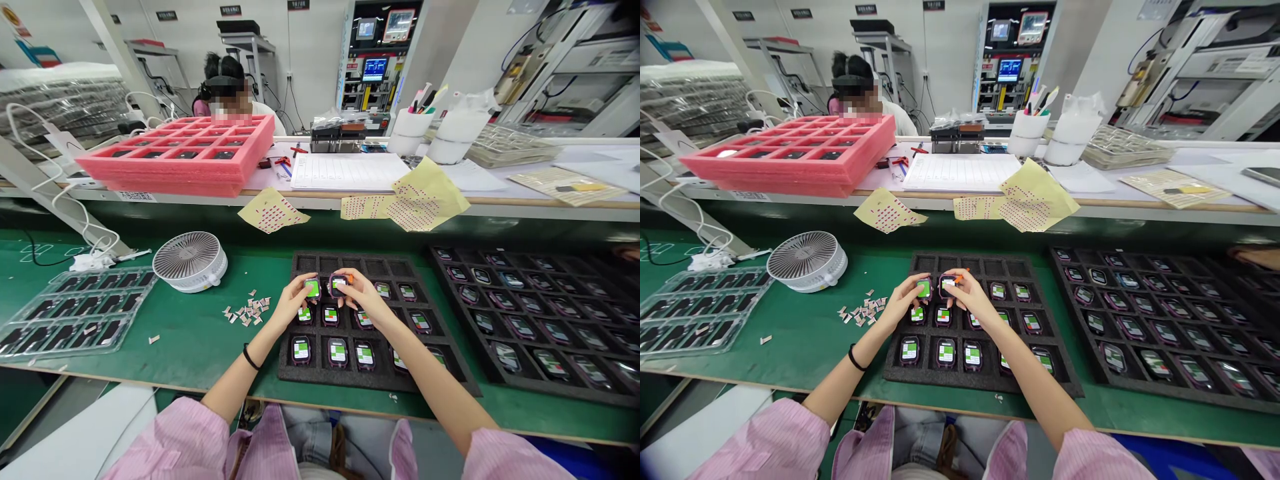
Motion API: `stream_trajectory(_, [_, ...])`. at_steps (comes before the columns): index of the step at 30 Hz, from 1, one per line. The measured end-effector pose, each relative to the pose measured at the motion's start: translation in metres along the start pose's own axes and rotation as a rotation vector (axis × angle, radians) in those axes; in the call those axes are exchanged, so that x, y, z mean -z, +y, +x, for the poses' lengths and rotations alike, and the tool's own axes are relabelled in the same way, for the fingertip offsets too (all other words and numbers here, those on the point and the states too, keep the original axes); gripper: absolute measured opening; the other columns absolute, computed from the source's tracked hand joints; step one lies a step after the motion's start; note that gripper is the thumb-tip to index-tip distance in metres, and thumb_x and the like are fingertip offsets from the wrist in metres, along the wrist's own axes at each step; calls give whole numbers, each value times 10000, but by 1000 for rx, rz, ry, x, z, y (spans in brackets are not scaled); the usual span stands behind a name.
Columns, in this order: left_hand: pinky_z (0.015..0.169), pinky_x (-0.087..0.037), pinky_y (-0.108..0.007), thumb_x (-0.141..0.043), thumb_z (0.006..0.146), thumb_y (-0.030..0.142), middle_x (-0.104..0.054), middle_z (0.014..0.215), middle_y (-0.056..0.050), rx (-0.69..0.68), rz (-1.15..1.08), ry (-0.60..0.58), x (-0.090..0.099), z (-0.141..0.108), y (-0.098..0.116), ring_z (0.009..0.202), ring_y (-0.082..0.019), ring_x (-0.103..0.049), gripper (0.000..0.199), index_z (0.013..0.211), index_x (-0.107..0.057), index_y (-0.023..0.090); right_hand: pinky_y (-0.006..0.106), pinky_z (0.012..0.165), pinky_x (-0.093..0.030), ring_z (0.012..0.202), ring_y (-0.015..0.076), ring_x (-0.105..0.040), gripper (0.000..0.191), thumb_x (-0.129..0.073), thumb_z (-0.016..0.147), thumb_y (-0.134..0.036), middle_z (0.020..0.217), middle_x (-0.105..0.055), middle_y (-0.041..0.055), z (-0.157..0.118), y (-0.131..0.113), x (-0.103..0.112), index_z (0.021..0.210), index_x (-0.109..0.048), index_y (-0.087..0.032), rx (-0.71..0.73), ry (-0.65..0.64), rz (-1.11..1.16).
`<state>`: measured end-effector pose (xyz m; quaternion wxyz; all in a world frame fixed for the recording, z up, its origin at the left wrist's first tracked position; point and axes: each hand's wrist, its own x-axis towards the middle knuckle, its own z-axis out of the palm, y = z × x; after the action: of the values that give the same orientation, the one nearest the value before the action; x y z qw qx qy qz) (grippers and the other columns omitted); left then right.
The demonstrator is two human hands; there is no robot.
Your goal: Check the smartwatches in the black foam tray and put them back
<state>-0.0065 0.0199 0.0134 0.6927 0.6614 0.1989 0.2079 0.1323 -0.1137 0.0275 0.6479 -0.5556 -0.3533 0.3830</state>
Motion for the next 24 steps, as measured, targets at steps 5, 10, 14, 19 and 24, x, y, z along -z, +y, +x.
stream_trajectory(5, [525, -443, -200, -637, 770, 414, -624, 949, -57, -51, 37, -27, 0, 1, -5, 672, -113, -558, 502, 1207, -544, 184, 176, 329, -252, 499, 101, -589, 379, -679, 734, -427, 804, -576, -6, 0, -4, -2, 1013, -535, -214, -7, 24, 10])
stream_trajectory(10, [795, -487, -268, -691, 740, 339, -609, 1101, -87, -83, 80, -56, -1, 0, -6, 915, -164, -594, 556, 1234, -497, 174, 177, 338, -279, 494, 108, -599, 376, -663, 746, -434, 780, -580, -8, 0, -5, -3, 1018, -530, -211, -22, 25, 26])
stream_trajectory(14, [657, -485, -227, -652, 772, 393, -606, 1079, -81, -81, 63, -65, -1, -1, -5, 827, -146, -589, 537, 1244, -495, 188, 183, 331, -296, 488, 119, -607, 387, -646, 750, -463, 788, -592, 5, 2, 1, -1, 1024, -541, -210, -27, 56, 25])
stream_trajectory(19, [437, -374, -174, -558, 827, 464, -594, 909, -51, -59, 52, -57, 0, 0, -4, 610, -92, -497, 486, 1221, -534, 180, 185, 329, -312, 494, 127, -613, 382, -640, 755, -470, 763, -584, -3, 5, 8, 2, 1027, -554, -217, -26, 65, 15])
stream_trajectory(24, [478, -416, -180, -575, 820, 458, -599, 974, -67, -62, 41, -65, 0, 1, -7, 678, -113, -552, 505, 1241, -513, 186, 189, 341, -320, 500, 134, -615, 353, -624, 764, -463, 722, -579, -11, 2, 2, 0, 1011, -555, -221, -39, 67, 33])
